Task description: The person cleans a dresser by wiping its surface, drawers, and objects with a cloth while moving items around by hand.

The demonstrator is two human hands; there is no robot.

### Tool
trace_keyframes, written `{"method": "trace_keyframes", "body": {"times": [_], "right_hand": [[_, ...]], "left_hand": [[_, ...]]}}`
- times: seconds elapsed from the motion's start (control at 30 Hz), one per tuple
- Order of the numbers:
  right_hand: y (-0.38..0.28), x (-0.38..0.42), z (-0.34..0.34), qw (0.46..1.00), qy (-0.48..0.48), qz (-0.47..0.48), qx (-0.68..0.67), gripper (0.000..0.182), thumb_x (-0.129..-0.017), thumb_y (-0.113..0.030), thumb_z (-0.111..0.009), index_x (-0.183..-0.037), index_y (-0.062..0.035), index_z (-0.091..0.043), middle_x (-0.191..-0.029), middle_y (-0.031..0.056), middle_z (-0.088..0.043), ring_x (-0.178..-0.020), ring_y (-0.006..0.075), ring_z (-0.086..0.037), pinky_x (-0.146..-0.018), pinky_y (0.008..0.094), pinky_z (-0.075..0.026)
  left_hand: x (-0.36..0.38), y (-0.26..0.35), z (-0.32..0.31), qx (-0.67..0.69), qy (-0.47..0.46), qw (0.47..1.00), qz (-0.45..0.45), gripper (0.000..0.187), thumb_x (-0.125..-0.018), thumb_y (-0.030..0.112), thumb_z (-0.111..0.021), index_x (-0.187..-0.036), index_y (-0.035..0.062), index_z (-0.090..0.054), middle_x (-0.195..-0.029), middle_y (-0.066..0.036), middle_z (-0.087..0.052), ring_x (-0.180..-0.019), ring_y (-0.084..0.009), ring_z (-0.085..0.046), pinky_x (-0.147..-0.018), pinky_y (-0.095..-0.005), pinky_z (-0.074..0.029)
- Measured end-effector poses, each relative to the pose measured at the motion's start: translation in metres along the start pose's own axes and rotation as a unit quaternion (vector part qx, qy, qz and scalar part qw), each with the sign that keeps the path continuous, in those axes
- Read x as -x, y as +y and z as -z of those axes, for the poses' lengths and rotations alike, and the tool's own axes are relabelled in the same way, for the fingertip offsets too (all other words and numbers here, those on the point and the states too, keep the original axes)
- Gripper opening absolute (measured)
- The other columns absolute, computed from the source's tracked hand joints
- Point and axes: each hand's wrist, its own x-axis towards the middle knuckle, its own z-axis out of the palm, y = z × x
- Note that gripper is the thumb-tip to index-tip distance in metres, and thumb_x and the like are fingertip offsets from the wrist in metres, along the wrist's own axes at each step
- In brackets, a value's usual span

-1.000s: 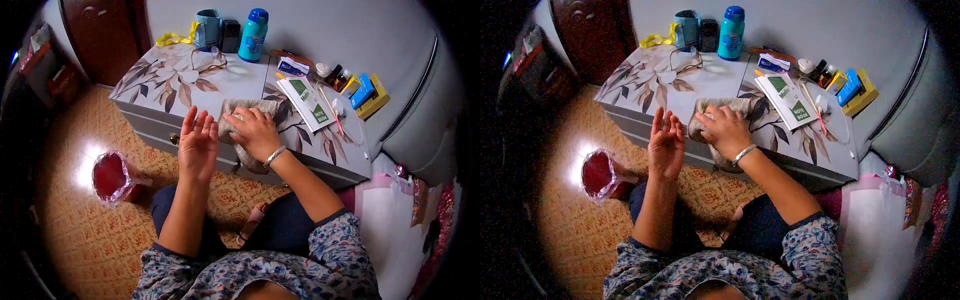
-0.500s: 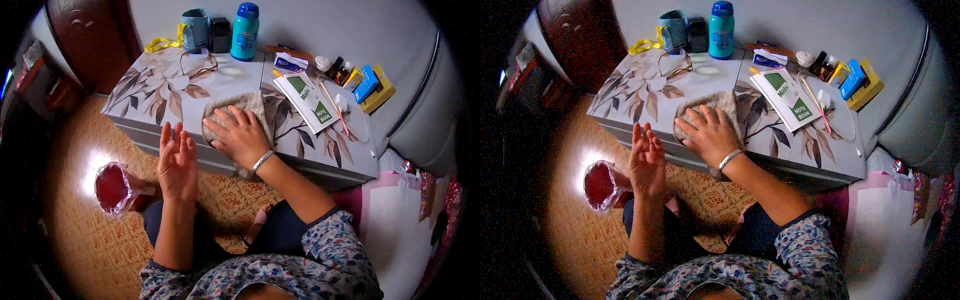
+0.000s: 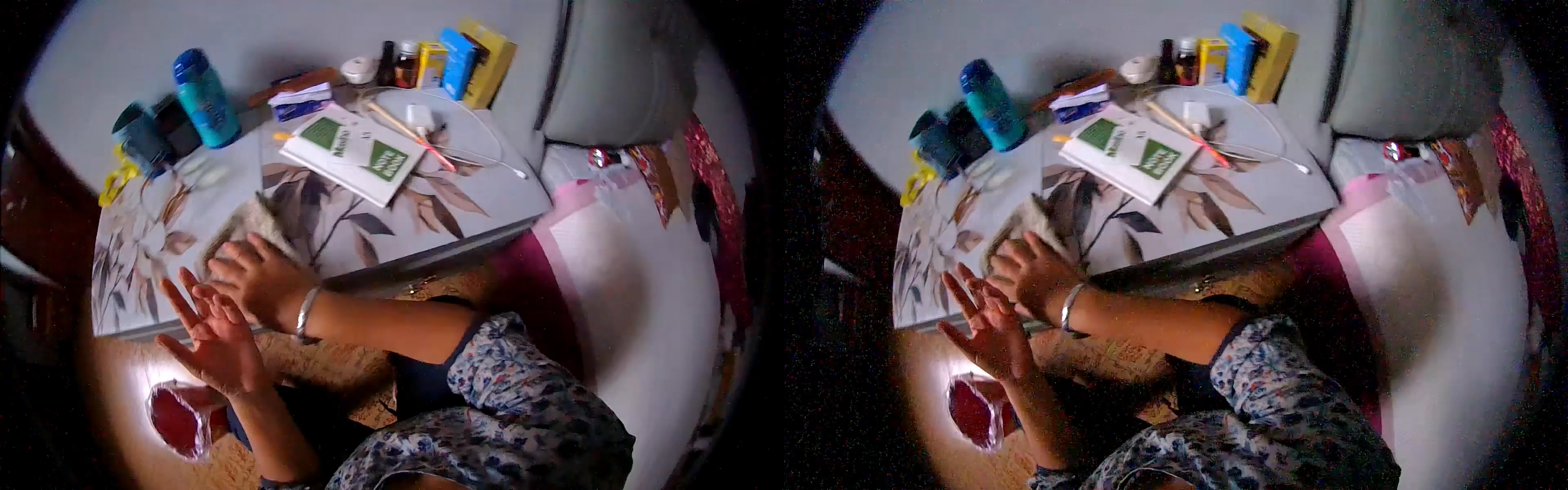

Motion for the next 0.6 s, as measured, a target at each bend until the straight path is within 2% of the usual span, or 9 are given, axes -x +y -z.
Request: {"method": "trace_keyframes", "body": {"times": [0.03,0.1,0.2,0.27,0.3,0.37,0.47,0.5,0.6], "right_hand": [[0.0,-0.001,0.004,1.0,0.002,-0.011,0.008,0.043,-0.087,-0.029,-0.054,-0.129,-0.0166,-0.053,-0.139,0.0062,-0.043,-0.133,0.0305,-0.033,-0.109,0.0532,-0.024],[-0.001,-0.003,0.011,0.997,-0.07,-0.02,-0.015,0.042,-0.09,-0.027,-0.046,-0.129,-0.0135,-0.052,-0.14,0.006,-0.042,-0.133,0.0291,-0.032,-0.11,0.0506,-0.022],[0.001,0.0,0.013,0.998,-0.065,-0.01,-0.003,0.043,-0.089,-0.027,-0.047,-0.129,-0.0112,-0.051,-0.141,0.0059,-0.041,-0.134,0.0277,-0.032,-0.111,0.0487,-0.021],[0.002,0.005,-0.006,0.999,-0.041,-0.019,-0.006,0.045,-0.089,-0.026,-0.047,-0.131,-0.0118,-0.05,-0.141,0.0061,-0.041,-0.134,0.0269,-0.031,-0.111,0.0489,-0.021],[0.004,0.007,-0.011,1.0,-0.013,-0.013,0.014,0.046,-0.089,-0.027,-0.047,-0.132,-0.0119,-0.049,-0.142,0.0063,-0.041,-0.134,0.0268,-0.031,-0.111,0.0488,-0.021],[0.003,0.009,-0.021,0.997,0.023,-0.008,0.075,0.05,-0.088,-0.027,-0.047,-0.136,-0.0126,-0.047,-0.144,0.0067,-0.041,-0.136,0.0267,-0.03,-0.111,0.0482,-0.021],[0.003,0.007,-0.014,0.995,-0.025,-0.007,0.101,0.05,-0.088,-0.028,-0.047,-0.136,-0.0136,-0.046,-0.145,0.0066,-0.039,-0.136,0.0268,-0.029,-0.111,0.0478,-0.022],[0.002,0.003,-0.015,0.998,-0.039,-0.043,0.012,0.051,-0.088,-0.029,-0.048,-0.137,-0.0149,-0.046,-0.145,0.0064,-0.039,-0.137,0.026,-0.029,-0.111,0.0492,-0.023],[-0.001,0.008,-0.012,0.995,-0.036,-0.015,0.089,0.051,-0.087,-0.031,-0.049,-0.135,-0.0148,-0.047,-0.145,0.0059,-0.04,-0.136,0.0255,-0.029,-0.11,0.0505,-0.023]], "left_hand": [[-0.003,-0.006,0.001,0.003,0.004,1.0,0.005,0.066,-0.093,0.04,-0.056,-0.147,0.0141,-0.028,-0.149,-0.011,-0.032,-0.123,-0.023,-0.045,-0.105,-0.0409,-0.039],[-0.007,-0.014,0.009,0.009,0.008,0.999,0.031,0.067,-0.093,0.04,-0.056,-0.147,0.0137,-0.027,-0.149,-0.012,-0.031,-0.124,-0.0232,-0.045,-0.106,-0.0406,-0.038],[-0.009,-0.016,0.02,0.029,0.006,0.997,0.07,0.068,-0.093,0.04,-0.055,-0.147,0.0117,-0.026,-0.152,-0.012,-0.027,-0.128,-0.0246,-0.042,-0.108,-0.0407,-0.036],[-0.011,-0.016,0.022,0.009,0.022,0.999,0.048,0.069,-0.093,0.04,-0.055,-0.147,0.0085,-0.025,-0.153,-0.014,-0.023,-0.135,-0.0267,-0.034,-0.112,-0.0429,-0.029],[-0.011,-0.017,0.019,0.006,0.024,0.999,0.046,0.069,-0.093,0.04,-0.055,-0.147,0.0085,-0.025,-0.153,-0.014,-0.023,-0.135,-0.0267,-0.034,-0.112,-0.0429,-0.029],[-0.009,-0.022,0.009,-0.045,0.09,0.995,0.014,0.071,-0.093,0.041,-0.054,-0.147,0.0056,-0.024,-0.154,-0.016,-0.019,-0.141,-0.0284,-0.023,-0.115,-0.0476,-0.02],[-0.006,-0.024,0.002,-0.051,0.082,0.995,0.018,0.072,-0.093,0.043,-0.053,-0.146,0.004,-0.024,-0.154,-0.018,-0.017,-0.143,-0.0283,-0.016,-0.116,-0.0516,-0.014],[-0.004,-0.022,0.002,-0.064,0.082,0.994,0.023,0.071,-0.094,0.046,-0.049,-0.146,0.0042,-0.025,-0.153,-0.018,-0.018,-0.143,-0.0288,-0.017,-0.115,-0.0539,-0.015],[0.0,-0.02,0.0,-0.094,0.083,0.991,0.042,0.069,-0.095,0.046,-0.045,-0.146,0.0044,-0.025,-0.153,-0.018,-0.02,-0.143,-0.0292,-0.017,-0.114,-0.0533,-0.019]]}}
